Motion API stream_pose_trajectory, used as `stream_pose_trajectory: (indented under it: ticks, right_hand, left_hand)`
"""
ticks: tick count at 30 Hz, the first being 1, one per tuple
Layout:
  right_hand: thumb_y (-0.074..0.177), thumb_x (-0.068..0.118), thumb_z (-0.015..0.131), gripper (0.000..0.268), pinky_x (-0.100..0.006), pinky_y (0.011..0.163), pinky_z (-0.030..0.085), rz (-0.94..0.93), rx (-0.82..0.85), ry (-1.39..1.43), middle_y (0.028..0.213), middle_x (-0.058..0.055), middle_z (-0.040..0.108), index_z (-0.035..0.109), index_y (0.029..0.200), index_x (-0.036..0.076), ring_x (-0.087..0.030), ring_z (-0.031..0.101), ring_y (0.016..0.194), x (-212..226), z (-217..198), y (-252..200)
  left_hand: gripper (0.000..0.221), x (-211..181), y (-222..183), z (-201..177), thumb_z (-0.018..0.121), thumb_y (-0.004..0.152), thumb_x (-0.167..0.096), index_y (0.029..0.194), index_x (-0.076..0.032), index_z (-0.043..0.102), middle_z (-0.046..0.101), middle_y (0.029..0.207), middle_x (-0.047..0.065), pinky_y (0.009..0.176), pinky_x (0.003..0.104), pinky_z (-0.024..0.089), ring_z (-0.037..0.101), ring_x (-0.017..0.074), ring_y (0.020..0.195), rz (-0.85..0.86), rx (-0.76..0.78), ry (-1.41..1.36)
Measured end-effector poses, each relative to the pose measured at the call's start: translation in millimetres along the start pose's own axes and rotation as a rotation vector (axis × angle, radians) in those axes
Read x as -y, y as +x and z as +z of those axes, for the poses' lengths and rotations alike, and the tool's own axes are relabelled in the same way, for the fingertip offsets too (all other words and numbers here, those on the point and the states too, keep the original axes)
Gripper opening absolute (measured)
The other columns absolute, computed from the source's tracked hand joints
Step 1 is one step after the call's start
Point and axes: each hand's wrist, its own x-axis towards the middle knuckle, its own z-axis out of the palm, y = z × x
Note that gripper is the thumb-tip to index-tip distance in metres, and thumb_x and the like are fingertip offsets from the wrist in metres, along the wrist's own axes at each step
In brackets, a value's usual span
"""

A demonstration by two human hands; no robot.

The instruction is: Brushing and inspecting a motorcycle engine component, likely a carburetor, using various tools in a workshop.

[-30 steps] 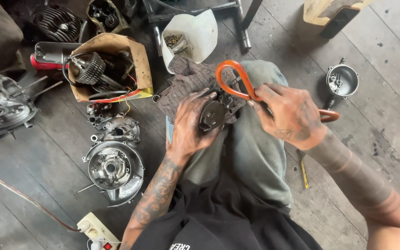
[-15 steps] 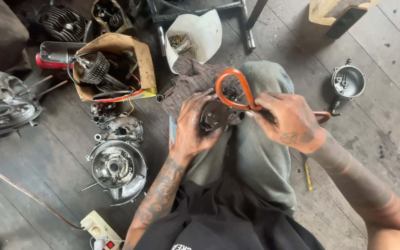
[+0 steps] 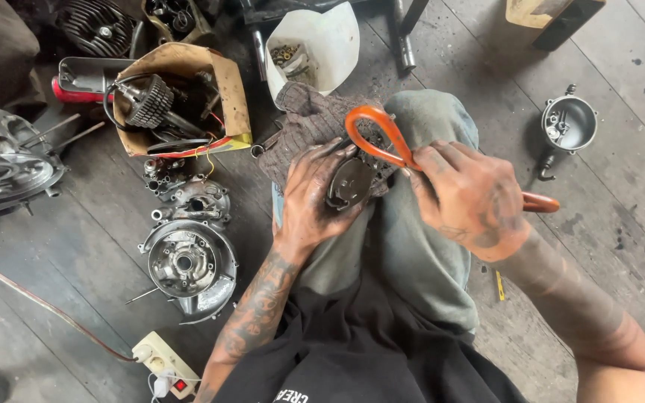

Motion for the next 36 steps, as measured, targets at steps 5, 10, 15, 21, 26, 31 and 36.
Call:
stream_pose_trajectory:
  ticks: [5,10,15,21,26,31,36]
  right_hand:
    - [0.106,0.034,0.054,0.022,-0.022,0.061,0.051,-0.081,-0.088,-0.387,0.084,0.003,0.057,0.068,0.097,0.019,-0.013,0.062,0.077,-7.3,21.6,-5.4]
    - [0.099,0.014,0.072,0.007,-0.039,0.066,0.052,0.102,-0.168,-0.216,0.085,-0.006,0.056,0.068,0.1,0.008,-0.031,0.064,0.08,-29.4,20.6,8.9]
    - [0.099,-0.016,0.074,0.015,-0.037,0.064,0.038,0.245,-0.268,0.319,0.091,-0.018,0.057,0.061,0.107,-0.013,-0.025,0.044,0.067,-34.2,-9.1,1.2]
    - [0.106,0.004,0.07,0.01,-0.027,0.068,0.052,0.494,-0.184,0.816,0.082,-0.007,0.058,0.062,0.101,0.002,-0.016,0.066,0.075,-22.5,7.4,-17.0]
    - [0.107,0.021,0.057,0.019,-0.021,0.045,0.045,0.476,-0.32,1.264,0.081,-0.012,0.061,0.053,0.107,0.003,-0.014,0.062,0.065,4.6,2.5,-6.0]
    - [0.105,0.023,0.056,0.027,-0.023,0.066,0.044,0.485,-0.412,1.459,0.105,-0.006,0.058,0.055,0.124,0.003,-0.009,0.052,0.084,40.7,-17.4,4.7]
    - [0.105,0.026,0.057,0.028,-0.024,0.086,0.042,0.406,-0.64,1.298,0.112,-0.009,0.057,0.055,0.119,0.002,-0.011,0.051,0.104,47.0,-31.0,6.5]
  left_hand:
    - [0.066,1.4,0.2,3.8,0.092,0.073,-0.02,0.129,0.002,0.065,0.074,0.115,0.021,0.096,0.061,0.053,0.07,0.047,0.107,0.022,0.005,0.09]
    - [0.067,-7.6,-1.8,4.2,0.089,0.076,-0.022,0.133,0.002,0.063,0.074,0.115,0.022,0.095,0.06,0.054,0.07,0.0462,0.109,0.024,0.02,0.117]
    - [0.072,-28.6,-6.5,-19.3,0.09,0.077,-0.014,0.137,-0.002,0.051,0.067,0.136,0.012,0.113,0.048,0.05,0.064,0.036,0.131,-0.161,0.165,0.184]
    - [0.062,-18.5,3.3,-9.7,0.082,0.087,-0.033,0.13,0.004,0.058,0.071,0.126,0.025,0.099,0.064,0.053,0.067,0.054,0.117,-0.019,-0.082,-0.092]
    - [0.071,-27.9,4.8,4.6,0.092,0.077,-0.031,0.133,-0.008,0.056,0.063,0.122,0.031,0.088,0.064,0.061,0.069,0.0556,0.107,0.245,-0.248,-0.036]
    - [0.067,-48.4,28.1,22.5,0.089,0.079,-0.031,0.128,-0.003,0.053,0.051,0.123,0.035,0.086,0.07,0.06,0.062,0.0601,0.111,0.301,-0.323,-0.164]
    - [0.071,-76.4,53.6,24.3,0.087,0.085,-0.028,0.135,-0.002,0.045,0.035,0.145,0.043,0.099,0.071,0.053,0.057,0.0637,0.123,0.222,-0.23,-0.391]
